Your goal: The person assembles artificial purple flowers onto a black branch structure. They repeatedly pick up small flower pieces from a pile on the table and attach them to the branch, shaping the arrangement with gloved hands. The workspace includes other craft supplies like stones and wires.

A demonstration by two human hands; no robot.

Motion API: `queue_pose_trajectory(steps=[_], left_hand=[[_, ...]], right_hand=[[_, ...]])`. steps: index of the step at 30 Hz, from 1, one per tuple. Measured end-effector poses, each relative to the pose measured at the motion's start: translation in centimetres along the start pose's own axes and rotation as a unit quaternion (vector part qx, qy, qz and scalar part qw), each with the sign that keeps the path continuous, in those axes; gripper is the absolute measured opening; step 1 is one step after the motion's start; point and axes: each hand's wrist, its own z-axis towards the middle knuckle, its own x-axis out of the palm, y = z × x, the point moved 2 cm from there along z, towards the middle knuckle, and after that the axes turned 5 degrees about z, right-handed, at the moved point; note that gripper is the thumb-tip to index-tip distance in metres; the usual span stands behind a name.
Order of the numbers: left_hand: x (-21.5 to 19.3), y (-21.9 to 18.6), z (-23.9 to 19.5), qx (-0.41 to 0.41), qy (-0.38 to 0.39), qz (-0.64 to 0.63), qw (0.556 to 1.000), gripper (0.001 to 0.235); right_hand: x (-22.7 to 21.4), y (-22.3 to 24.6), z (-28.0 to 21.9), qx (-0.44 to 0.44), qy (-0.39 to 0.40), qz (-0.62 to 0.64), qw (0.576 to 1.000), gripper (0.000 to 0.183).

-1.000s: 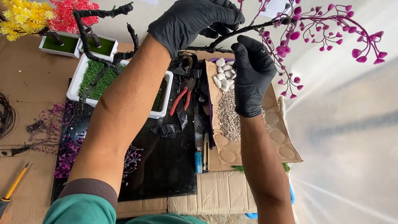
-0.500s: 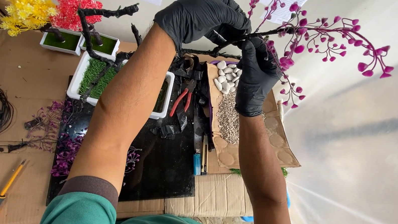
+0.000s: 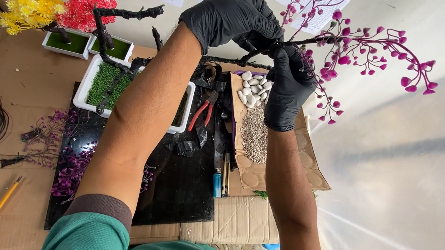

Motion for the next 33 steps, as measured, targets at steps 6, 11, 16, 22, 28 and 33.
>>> queue_pose_trajectory(steps=[6,11,16,22,28,33], left_hand=[[0.0,0.0,0.1,-0.002,-0.008,0.038,0.999,0.021],[0.0,-0.3,-0.2,0.017,-0.013,0.052,0.998,0.022],[-0.1,-0.1,0.1,0.023,-0.003,0.085,0.996,0.022],[-0.2,-0.4,0.0,0.028,0.007,0.107,0.994,0.020],[0.0,-0.8,-0.3,0.028,-0.019,0.143,0.989,0.019],[-0.1,-0.5,0.1,0.073,0.005,0.153,0.986,0.013]], right_hand=[[0.6,0.6,-0.2,-0.002,0.012,-0.014,1.000,0.009],[0.5,0.5,-0.3,-0.012,0.012,-0.032,0.999,0.011],[0.2,0.0,0.0,-0.018,0.024,-0.021,0.999,0.012],[0.5,0.1,-0.1,-0.018,0.035,0.005,0.999,0.010],[0.4,-0.4,0.1,-0.009,0.025,-0.001,1.000,0.009],[0.7,-0.2,0.0,-0.002,0.011,-0.006,1.000,0.007]])
